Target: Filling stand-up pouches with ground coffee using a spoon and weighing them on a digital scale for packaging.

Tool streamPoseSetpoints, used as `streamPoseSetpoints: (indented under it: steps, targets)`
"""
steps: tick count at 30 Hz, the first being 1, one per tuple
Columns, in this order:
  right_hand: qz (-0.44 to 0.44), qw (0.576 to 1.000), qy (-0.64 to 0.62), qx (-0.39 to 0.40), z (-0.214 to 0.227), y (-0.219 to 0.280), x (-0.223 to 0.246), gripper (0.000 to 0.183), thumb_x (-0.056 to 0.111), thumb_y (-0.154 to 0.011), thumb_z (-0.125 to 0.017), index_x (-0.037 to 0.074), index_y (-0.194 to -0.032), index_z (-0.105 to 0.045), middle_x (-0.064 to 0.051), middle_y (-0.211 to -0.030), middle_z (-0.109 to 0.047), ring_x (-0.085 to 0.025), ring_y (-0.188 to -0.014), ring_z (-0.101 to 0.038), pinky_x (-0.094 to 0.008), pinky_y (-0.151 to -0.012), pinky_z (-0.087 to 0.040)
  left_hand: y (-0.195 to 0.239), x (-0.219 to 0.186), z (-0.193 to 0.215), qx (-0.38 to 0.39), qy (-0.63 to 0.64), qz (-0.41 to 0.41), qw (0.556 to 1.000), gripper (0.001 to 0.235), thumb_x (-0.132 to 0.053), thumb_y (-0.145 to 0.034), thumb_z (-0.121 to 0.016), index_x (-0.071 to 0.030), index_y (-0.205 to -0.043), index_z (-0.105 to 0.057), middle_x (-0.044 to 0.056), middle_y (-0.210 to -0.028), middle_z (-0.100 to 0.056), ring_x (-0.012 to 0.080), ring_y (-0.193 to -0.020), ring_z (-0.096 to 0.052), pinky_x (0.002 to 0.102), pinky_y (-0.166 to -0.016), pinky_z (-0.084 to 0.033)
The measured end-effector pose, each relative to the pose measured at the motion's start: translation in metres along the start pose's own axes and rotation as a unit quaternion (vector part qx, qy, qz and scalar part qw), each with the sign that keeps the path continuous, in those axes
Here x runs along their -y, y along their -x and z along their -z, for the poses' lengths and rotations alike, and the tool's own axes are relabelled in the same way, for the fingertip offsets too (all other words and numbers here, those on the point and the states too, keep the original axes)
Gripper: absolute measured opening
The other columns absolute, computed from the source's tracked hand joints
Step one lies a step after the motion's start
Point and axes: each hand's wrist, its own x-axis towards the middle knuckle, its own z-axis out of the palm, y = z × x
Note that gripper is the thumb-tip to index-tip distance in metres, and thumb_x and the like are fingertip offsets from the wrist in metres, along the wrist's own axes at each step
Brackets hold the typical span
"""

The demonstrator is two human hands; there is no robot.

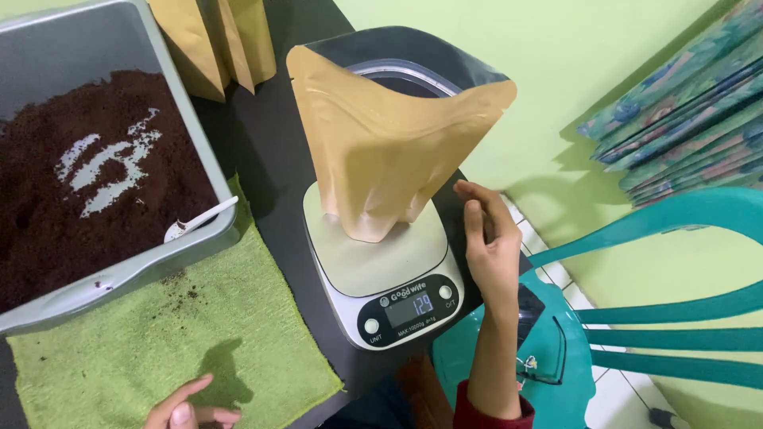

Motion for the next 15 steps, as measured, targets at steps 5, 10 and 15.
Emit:
streamPoseSetpoints:
  steps: [5,10,15]
  targets:
    - [0.088,0.994,-0.027,0.056,0.001,0.000,0.022,0.049,0.041,-0.105,-0.048,0.003,-0.134,-0.058,-0.012,-0.133,-0.065,-0.025,-0.128,-0.062,-0.036,-0.109,-0.050,0.022,-0.003,-0.035,-0.031,-0.126,-0.261,0.957,0.053,-0.035,-0.103,-0.043,0.002,-0.133,-0.066,0.027,-0.071,-0.085,0.0325,-0.055,-0.080,0.039,-0.051,-0.064]
    - [0.127,0.980,-0.040,0.145,-0.005,-0.005,0.043,0.042,0.029,-0.104,-0.054,0.001,-0.134,-0.055,-0.012,-0.128,-0.069,-0.022,-0.122,-0.068,-0.032,-0.105,-0.055,0.050,-0.045,-0.082,-0.082,-0.264,-0.389,0.879,0.068,-0.048,-0.103,-0.031,0.005,-0.122,-0.068,0.014,-0.063,-0.081,0.0202,-0.056,-0.078,0.038,-0.096,-0.058]
    - [0.128,0.983,0.037,0.126,-0.015,-0.013,0.017,0.026,0.022,-0.105,-0.057,0.005,-0.125,-0.059,-0.006,-0.113,-0.074,-0.014,-0.099,-0.069,-0.028,-0.082,-0.053,0.101,-0.099,-0.121,-0.128,-0.326,-0.454,0.819,0.044,-0.034,-0.104,-0.037,-0.010,-0.125,-0.067,-0.002,-0.075,-0.083,0.0056,-0.049,-0.058,0.025,-0.055,-0.045]
